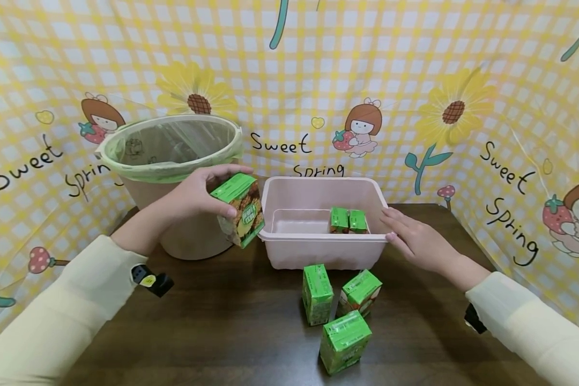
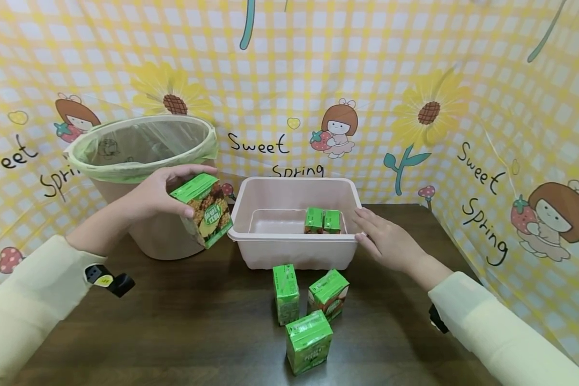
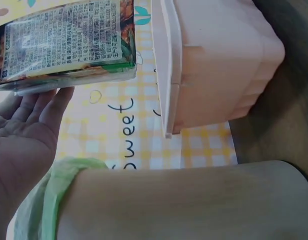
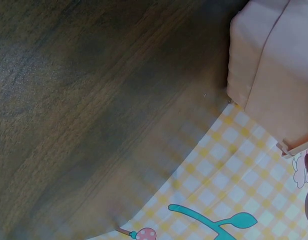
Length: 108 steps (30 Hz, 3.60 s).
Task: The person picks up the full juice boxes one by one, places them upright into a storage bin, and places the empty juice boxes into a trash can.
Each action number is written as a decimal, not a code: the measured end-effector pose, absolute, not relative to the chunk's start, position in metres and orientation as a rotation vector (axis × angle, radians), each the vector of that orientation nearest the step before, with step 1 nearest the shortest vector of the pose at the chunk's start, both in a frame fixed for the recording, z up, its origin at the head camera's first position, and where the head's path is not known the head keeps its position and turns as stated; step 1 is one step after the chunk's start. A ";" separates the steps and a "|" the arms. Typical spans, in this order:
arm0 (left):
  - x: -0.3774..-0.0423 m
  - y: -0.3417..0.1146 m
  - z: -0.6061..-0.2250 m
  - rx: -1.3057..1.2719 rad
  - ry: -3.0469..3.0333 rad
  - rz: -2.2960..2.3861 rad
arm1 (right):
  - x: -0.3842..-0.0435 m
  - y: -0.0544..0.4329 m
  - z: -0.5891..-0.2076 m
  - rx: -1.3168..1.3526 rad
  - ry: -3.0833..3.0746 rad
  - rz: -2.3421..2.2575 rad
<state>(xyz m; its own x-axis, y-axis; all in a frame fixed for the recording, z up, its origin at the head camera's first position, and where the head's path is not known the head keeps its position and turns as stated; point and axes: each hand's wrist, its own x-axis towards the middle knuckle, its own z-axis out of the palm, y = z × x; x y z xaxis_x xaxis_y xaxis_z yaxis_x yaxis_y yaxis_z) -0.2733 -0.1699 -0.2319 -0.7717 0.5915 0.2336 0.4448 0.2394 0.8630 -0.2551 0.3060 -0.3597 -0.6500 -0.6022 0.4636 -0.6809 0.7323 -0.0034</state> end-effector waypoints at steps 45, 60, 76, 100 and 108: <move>-0.344 -0.054 -0.264 0.810 2.405 1.585 | -0.256 0.305 -0.356 0.968 -2.513 0.244; -0.357 -0.034 -0.292 0.769 2.503 1.408 | -0.254 0.305 -0.357 0.964 -2.527 0.245; -0.362 -0.021 -0.312 0.872 2.517 1.227 | -0.255 0.305 -0.358 0.961 -2.545 0.245; -0.363 -0.013 -0.325 0.804 2.454 1.230 | -0.255 0.305 -0.359 0.961 -2.540 0.241; -0.367 -0.007 -0.329 0.847 2.477 1.154 | -0.255 0.306 -0.358 0.960 -2.547 0.234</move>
